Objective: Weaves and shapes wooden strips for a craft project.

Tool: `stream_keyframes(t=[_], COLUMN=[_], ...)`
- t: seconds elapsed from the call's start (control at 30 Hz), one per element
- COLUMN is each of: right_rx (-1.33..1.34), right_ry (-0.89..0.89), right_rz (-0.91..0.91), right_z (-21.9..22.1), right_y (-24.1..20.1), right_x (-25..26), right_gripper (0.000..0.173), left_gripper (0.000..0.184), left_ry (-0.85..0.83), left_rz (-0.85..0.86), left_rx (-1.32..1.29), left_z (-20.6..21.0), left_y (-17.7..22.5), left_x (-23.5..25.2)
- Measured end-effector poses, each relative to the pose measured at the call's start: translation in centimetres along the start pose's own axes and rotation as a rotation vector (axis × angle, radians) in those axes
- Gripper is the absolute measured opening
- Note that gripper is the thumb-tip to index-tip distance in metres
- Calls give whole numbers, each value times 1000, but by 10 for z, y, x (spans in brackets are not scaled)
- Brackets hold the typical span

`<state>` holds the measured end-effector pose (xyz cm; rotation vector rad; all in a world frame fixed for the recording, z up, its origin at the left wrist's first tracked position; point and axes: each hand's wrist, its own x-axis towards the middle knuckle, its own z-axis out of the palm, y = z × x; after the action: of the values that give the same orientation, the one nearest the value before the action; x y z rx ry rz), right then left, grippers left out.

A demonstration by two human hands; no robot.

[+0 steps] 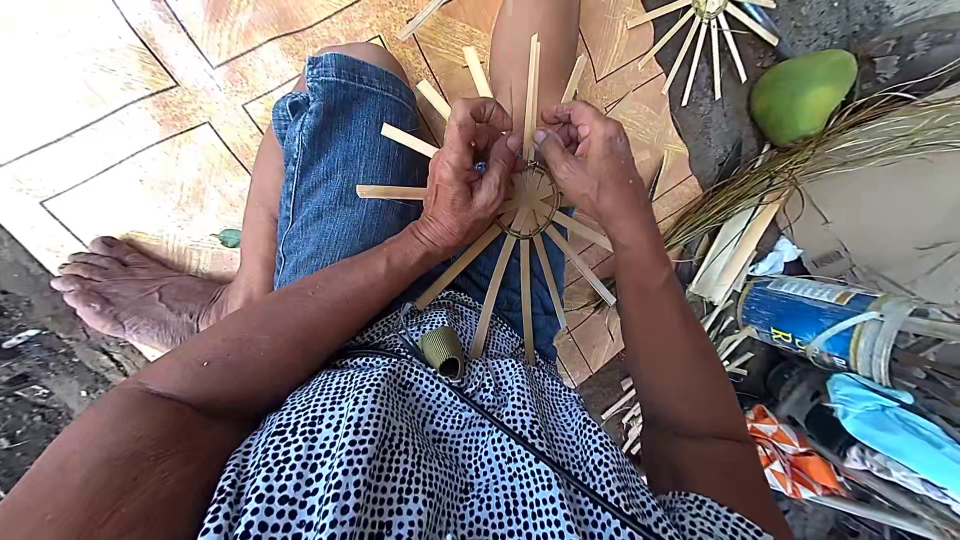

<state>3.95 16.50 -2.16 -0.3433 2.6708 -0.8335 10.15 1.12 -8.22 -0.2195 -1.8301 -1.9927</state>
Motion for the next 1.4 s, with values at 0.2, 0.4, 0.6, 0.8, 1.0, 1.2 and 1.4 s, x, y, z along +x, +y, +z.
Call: stream_keyframes(t=[0.2,0.4,0.6,0.8,1.0,1.2,1.4], right_rx=[-36,1,-154,192,68,-163,18], right_ry=[-27,184,232,53,5,25,80], right_rz=[-87,-138,-56,-232,-594,-813,-759], right_z=[-6,29,46,9,24,24,26], right_y=[-6,16,15,23,30,26,29], right_x=[16,11,12,10,-11,0,12], right_gripper=[20,21,23,34,23,17,17], left_gripper=[17,16,10,20,23,15,47], left_ry=[33,34,-141,-313,-254,-18,292], left_rz=[-54,-206,-192,-165,-276,-422,-921], left_rx=[-124,-89,115,332,159,-14,-187], left_z=[-4,-2,-7,-14,-31,-30,-37], left_y=[-2,-13,-19,2,21,30,46], left_x=[4,-3,-7,-2,-22,-17,10])
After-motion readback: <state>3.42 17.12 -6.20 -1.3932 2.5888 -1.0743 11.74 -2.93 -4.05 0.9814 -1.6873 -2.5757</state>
